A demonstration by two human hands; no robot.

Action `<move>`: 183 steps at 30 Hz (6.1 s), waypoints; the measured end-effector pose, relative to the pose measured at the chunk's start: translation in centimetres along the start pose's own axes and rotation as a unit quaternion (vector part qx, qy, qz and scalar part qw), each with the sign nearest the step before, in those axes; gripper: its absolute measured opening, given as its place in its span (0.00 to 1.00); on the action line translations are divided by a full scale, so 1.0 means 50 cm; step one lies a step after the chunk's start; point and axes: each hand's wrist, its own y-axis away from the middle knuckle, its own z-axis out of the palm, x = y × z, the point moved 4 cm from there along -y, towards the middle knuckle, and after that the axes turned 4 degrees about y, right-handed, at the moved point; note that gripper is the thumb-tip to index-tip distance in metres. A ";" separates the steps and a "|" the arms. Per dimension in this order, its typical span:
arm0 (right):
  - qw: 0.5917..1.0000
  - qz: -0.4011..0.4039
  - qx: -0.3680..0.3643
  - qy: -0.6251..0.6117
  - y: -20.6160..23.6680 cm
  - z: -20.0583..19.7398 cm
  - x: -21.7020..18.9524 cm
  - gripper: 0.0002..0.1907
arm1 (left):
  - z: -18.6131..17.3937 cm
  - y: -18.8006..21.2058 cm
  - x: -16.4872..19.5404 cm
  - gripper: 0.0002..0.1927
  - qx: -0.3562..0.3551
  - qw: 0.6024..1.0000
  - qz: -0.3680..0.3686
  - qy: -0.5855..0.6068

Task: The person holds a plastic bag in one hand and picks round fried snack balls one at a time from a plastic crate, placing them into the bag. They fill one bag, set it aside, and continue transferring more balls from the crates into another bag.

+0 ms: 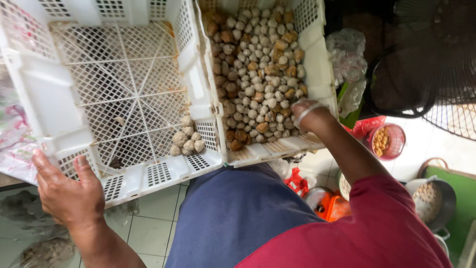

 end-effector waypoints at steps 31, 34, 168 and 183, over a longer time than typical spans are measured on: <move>0.983 0.065 -0.135 -0.111 -0.225 -0.275 -0.082 0.26 | 0.014 -0.014 -0.043 0.31 -0.020 0.999 -0.023 0.023; 0.990 0.056 -0.107 -0.067 -0.231 -0.253 -0.099 0.24 | 0.006 -0.023 -0.034 0.30 -0.030 0.999 -0.020 0.016; 0.983 -0.025 0.004 -0.182 -0.091 -0.197 -0.228 0.22 | 0.004 -0.064 -0.090 0.28 -0.046 0.981 0.006 0.187; 0.890 0.004 0.186 -0.417 -0.200 -0.264 -0.185 0.11 | -0.036 0.054 0.030 0.23 0.154 0.972 0.178 0.024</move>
